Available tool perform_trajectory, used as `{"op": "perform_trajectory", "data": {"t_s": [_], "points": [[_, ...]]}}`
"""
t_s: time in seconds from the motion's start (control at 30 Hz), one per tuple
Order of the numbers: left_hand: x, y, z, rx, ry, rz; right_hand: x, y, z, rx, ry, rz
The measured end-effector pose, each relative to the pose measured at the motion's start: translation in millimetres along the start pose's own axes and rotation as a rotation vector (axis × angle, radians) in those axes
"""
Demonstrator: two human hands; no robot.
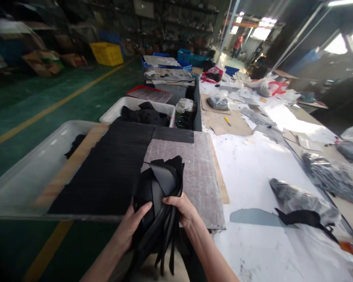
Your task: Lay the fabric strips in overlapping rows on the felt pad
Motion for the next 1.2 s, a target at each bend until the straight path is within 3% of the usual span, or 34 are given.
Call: {"op": "perform_trajectory", "data": {"t_s": [0.17,0.33,0.5,0.67,0.8,0.9,1.0,1.1,1.2], "points": [[26.6,-76.1,40.4,0.224,0.105,0.04,10.6,85.2,-11.9,-0.248,0.008,0.071],[52.8,-130.4,69.9,0.367,0.167,0.024,16.7,142.1,-20.2,-0.397,0.017,0.102],[74.2,-196.0,98.2,0.482,0.222,-0.005,44.7,204.4,-24.2,-0.51,0.046,0.076],[104.1,-258.7,140.4,0.486,0.244,-0.001,75.5,279.7,-5.3,-0.493,0.06,0.062],[125.2,-290.0,178.2,0.436,0.245,0.03,89.8,328.1,24.9,-0.445,0.062,0.098],[130.1,-300.9,199.4,0.396,0.237,0.078,92.8,342.5,43.8,-0.414,0.024,0.171],[121.6,-303.8,209.2,0.383,0.237,0.167,87.7,336.5,50.1,-0.412,-0.031,0.265],[99.7,-299.2,212.2,0.418,0.256,0.315,72.8,312.5,44.6,-0.413,-0.092,0.39],[79.3,-282.6,220.1,0.506,0.375,0.434,48.5,271.8,42.2,-0.341,-0.172,0.511]]}}
Point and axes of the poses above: each hand's wrist, its own z-axis towards the middle knuckle, its own y-axis out of the back of the hand, x = y × z, the point moved 7 cm from there along z, towards the middle knuckle, and after that the axes turned 14 degrees about -z, right-handed, at the moved point
